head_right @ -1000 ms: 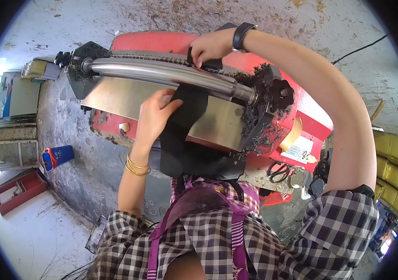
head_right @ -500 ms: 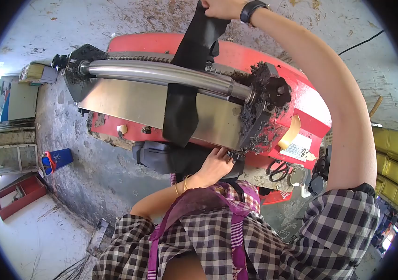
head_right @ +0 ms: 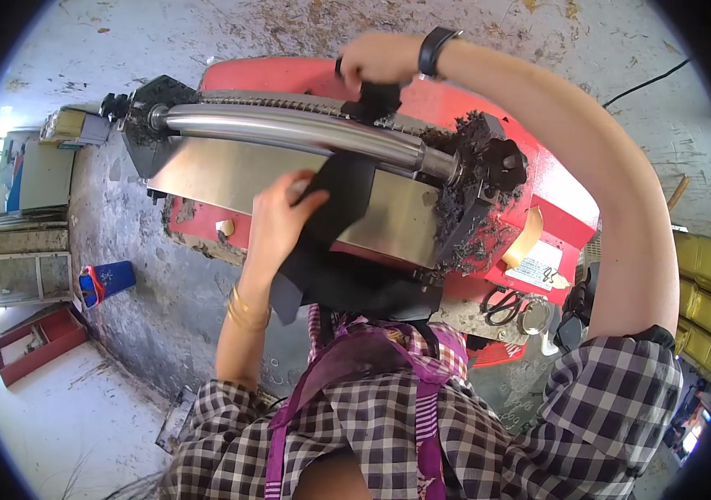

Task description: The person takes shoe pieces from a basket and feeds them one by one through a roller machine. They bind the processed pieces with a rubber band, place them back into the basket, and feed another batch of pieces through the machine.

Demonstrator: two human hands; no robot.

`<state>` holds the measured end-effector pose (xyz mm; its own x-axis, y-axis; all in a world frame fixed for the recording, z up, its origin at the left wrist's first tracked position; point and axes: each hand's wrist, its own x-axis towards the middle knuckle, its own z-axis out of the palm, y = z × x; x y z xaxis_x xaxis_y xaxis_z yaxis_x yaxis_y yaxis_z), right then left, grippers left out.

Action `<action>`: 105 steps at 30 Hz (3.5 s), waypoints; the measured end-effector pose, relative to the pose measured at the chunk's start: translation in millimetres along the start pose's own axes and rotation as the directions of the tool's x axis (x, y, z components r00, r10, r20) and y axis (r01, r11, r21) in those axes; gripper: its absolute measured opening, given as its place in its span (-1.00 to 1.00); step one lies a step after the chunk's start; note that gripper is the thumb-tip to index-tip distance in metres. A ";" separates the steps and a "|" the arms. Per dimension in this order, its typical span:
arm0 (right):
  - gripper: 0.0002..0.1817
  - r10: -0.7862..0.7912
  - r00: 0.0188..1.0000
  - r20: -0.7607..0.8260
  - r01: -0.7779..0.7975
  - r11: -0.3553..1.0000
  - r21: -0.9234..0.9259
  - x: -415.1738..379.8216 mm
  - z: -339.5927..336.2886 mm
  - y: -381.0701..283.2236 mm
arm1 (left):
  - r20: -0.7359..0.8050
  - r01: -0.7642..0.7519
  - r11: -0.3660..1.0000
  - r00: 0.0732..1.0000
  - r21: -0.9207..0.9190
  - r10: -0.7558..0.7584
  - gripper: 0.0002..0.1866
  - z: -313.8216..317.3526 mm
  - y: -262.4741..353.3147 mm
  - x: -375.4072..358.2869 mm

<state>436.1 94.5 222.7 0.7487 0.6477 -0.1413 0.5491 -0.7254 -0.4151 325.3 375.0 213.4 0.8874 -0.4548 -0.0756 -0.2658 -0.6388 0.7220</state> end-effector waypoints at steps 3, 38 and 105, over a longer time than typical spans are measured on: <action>-0.76 -0.091 0.989 0.115 0.073 0.986 0.151 0.5 25.7 -25.4 | -0.294 -0.135 0.989 0.944 0.063 0.147 -0.72 -1.1 5.3 -2.0; -0.69 0.415 0.883 0.218 -0.428 0.904 0.014 -5.0 -4.0 -42.7 | -0.144 -0.503 0.853 0.862 -0.137 0.485 -0.93 8.5 7.1 -46.4; -0.76 0.227 0.947 -0.229 -0.251 0.964 -0.084 -7.9 -22.8 2.0 | 0.338 -0.664 0.739 0.725 0.111 0.600 -0.79 135.5 -14.2 -108.3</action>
<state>439.7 82.6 243.5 0.9184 0.3951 -0.0218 0.3725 -0.8818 -0.2892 181.9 349.2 118.1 0.3563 -0.9229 0.1462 -0.8276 -0.2391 0.5079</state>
